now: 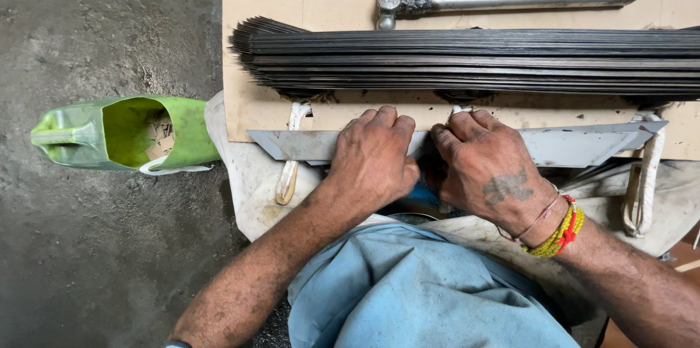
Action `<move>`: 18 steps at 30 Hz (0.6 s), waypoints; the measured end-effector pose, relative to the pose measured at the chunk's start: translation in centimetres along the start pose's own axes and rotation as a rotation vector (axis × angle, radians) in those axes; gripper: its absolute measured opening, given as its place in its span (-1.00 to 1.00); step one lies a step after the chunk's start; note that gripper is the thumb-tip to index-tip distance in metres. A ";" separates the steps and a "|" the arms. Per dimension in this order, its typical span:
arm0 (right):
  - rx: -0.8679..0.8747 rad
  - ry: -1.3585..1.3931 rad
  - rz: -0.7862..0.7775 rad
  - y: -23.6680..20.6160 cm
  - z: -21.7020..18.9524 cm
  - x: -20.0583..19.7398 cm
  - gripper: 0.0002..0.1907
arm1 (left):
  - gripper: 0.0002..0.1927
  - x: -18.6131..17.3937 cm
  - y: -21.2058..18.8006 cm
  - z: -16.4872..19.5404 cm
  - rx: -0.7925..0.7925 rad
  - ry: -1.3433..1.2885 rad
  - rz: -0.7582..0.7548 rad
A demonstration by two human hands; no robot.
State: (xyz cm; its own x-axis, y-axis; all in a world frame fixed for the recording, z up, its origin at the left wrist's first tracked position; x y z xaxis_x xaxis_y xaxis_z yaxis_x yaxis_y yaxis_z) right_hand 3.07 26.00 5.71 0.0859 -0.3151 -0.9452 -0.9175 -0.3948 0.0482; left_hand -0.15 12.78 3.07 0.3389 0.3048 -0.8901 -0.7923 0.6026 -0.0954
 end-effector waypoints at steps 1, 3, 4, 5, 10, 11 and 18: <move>-0.009 0.003 0.006 0.0 0.0 0.0 -0.56 | -0.64 0.1 -0.1 0.2 0.007 0.020 -0.002; -0.029 0.009 0.022 -0.2 0.0 -0.1 -0.53 | -0.64 0.3 -0.2 0.5 0.021 0.063 -0.001; -0.034 0.015 0.032 -0.2 0.0 -0.2 -0.53 | -0.65 0.3 -0.2 0.5 0.021 0.061 -0.003; -0.040 0.021 0.044 -0.3 0.0 -0.3 -0.54 | -0.65 0.3 -0.2 0.5 0.021 0.059 -0.004; -0.041 0.074 0.085 -0.8 0.1 -0.4 -0.55 | -0.69 0.4 0.3 0.4 -0.010 0.069 -0.045; -0.034 0.075 0.086 -0.9 0.2 -0.4 -0.55 | -0.67 0.4 0.3 0.5 -0.016 0.065 -0.049; -0.013 0.105 0.103 -1.4 0.6 -0.5 -0.54 | -0.62 0.3 0.5 1.4 -0.056 0.111 -0.049</move>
State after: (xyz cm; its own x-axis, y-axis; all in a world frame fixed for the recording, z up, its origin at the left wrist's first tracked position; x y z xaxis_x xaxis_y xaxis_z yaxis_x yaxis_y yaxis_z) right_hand 4.14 27.19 5.88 0.0321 -0.4427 -0.8961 -0.9185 -0.3665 0.1482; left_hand 0.30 14.17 3.33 0.3224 0.1903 -0.9273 -0.8041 0.5719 -0.1622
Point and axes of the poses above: each hand's wrist, its own y-axis towards the middle knuckle, its own x-axis out of the palm, z = x × y, the point moved 5 cm from there along y, towards the middle knuckle, and after that the axes turned 1 degree about x, right-handed, at the moved point
